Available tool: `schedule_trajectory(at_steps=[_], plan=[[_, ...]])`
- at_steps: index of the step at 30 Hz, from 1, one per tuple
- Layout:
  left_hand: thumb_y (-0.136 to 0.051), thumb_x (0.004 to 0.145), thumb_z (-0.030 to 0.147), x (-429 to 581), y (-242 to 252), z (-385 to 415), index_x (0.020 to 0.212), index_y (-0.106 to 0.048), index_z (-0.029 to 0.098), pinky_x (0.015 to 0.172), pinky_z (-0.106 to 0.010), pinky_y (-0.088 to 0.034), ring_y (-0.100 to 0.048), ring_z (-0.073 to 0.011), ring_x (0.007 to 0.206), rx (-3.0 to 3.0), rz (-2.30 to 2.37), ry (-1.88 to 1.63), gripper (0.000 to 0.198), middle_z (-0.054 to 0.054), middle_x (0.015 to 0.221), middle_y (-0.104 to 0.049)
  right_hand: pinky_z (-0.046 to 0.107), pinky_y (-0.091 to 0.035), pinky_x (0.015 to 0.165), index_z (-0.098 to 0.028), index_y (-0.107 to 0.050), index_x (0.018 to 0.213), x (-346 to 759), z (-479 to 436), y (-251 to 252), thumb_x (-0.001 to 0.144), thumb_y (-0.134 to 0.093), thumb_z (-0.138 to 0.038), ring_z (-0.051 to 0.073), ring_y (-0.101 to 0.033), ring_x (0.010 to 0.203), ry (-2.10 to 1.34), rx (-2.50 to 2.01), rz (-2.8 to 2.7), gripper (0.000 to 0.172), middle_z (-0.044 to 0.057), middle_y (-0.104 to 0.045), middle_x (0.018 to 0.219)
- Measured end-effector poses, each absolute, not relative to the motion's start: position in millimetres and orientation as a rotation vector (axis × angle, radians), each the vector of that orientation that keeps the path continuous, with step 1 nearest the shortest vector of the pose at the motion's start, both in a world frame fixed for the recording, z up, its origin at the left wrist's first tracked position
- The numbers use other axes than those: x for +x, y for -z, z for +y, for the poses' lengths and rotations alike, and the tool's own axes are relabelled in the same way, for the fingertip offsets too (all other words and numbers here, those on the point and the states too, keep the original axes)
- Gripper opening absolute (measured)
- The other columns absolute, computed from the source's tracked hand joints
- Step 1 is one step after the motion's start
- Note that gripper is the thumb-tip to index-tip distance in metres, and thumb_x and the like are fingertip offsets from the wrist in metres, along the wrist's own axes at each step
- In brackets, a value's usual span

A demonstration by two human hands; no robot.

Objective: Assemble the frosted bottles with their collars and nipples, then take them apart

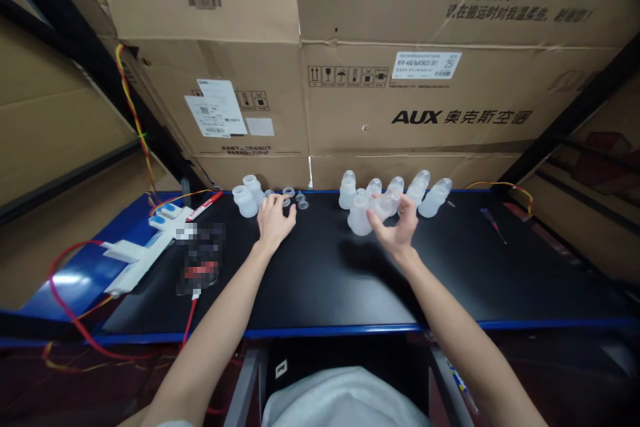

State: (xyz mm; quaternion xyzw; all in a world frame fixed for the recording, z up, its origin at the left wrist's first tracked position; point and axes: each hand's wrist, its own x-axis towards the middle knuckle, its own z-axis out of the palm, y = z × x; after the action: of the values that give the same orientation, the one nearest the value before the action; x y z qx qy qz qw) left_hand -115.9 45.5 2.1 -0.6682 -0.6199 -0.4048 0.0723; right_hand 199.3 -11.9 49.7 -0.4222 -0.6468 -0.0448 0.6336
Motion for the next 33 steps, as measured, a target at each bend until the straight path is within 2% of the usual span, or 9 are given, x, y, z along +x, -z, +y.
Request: schedule_trajectory(at_steps=[4, 8, 13, 17, 21, 24, 28, 33], plan=[[-0.058, 0.103, 0.040, -120, 6, 53, 0.142, -0.070, 0.021, 0.117, -0.051, -0.047, -0.056, -0.0371, 0.137, -2.199, -1.789, 1.009, 0.044, -0.015, 0.148, -0.064, 0.060, -0.061, 0.088, -0.024, -0.059, 0.130, 234, 2, -65, 0.093, -0.069, -0.064, 0.037, -0.070, 0.106, 0.283, -1.117, -1.414, 0.055, 0.016, -0.070, 0.115], [-0.046, 0.109, 0.044, -110, 12, 52, 0.156, -0.058, 0.023, 0.121, -0.054, -0.043, -0.048, -0.0374, 0.149, -2.332, -1.756, 0.828, 0.053, -0.015, 0.161, -0.056, 0.056, -0.060, 0.082, -0.019, -0.062, 0.131, 254, 10, -73, 0.092, -0.068, -0.060, 0.035, -0.066, 0.099, 0.257, -1.189, -1.464, 0.057, 0.018, -0.067, 0.113], [-0.047, 0.110, 0.043, -105, 13, 50, 0.157, -0.057, 0.024, 0.116, -0.052, -0.046, -0.055, -0.0355, 0.143, -2.383, -1.772, 0.801, 0.052, -0.014, 0.153, -0.064, 0.050, -0.060, 0.083, -0.021, -0.062, 0.131, 261, 16, -72, 0.091, -0.068, -0.047, 0.030, -0.067, 0.092, 0.170, -1.248, -1.598, 0.049, 0.016, -0.068, 0.118], [-0.056, 0.106, 0.045, -101, 8, 45, 0.149, -0.063, 0.022, 0.110, -0.050, -0.050, -0.063, -0.0348, 0.128, -2.429, -1.700, 0.859, 0.049, -0.013, 0.143, -0.069, 0.048, -0.060, 0.081, -0.021, -0.057, 0.140, 262, 17, -69, 0.086, -0.070, -0.045, 0.030, -0.070, 0.091, 0.015, -1.341, -1.674, 0.060, 0.015, -0.071, 0.123], [-0.062, 0.103, 0.040, -93, 4, 39, 0.144, -0.065, 0.023, 0.106, -0.047, -0.053, -0.067, -0.0305, 0.115, -2.485, -1.639, 0.980, 0.044, -0.011, 0.133, -0.071, 0.049, -0.059, 0.082, -0.022, -0.055, 0.142, 264, 15, -69, 0.084, -0.072, -0.046, 0.033, -0.073, 0.094, -0.109, -1.453, -1.786, 0.064, 0.016, -0.073, 0.124], [-0.067, 0.099, 0.036, -91, 6, 40, 0.142, -0.066, 0.024, 0.112, -0.048, -0.051, -0.063, -0.0314, 0.125, -2.430, -1.654, 1.088, 0.044, -0.012, 0.138, -0.068, 0.049, -0.058, 0.083, -0.022, -0.056, 0.141, 269, 16, -68, 0.086, -0.072, -0.046, 0.033, -0.072, 0.095, -0.140, -1.490, -1.857, 0.062, 0.016, -0.073, 0.123], [-0.071, 0.096, 0.039, -97, 11, 47, 0.148, -0.064, 0.023, 0.122, -0.058, -0.042, -0.046, -0.0401, 0.149, -2.372, -1.754, 1.026, 0.055, -0.016, 0.160, -0.054, 0.052, -0.054, 0.091, -0.017, -0.059, 0.136, 278, 24, -61, 0.087, -0.073, -0.046, 0.037, -0.068, 0.104, 0.051, -1.440, -1.866, 0.058, 0.020, -0.073, 0.118], [-0.067, 0.100, 0.039, -100, 15, 50, 0.147, -0.065, 0.024, 0.118, -0.055, -0.046, -0.061, -0.0357, 0.137, -2.590, -1.750, 1.000, 0.050, -0.014, 0.149, -0.066, 0.058, -0.050, 0.097, -0.021, -0.063, 0.129, 281, 30, -58, 0.087, -0.073, -0.052, 0.039, -0.062, 0.110, 0.286, -1.391, -1.858, 0.053, 0.016, -0.071, 0.116]])
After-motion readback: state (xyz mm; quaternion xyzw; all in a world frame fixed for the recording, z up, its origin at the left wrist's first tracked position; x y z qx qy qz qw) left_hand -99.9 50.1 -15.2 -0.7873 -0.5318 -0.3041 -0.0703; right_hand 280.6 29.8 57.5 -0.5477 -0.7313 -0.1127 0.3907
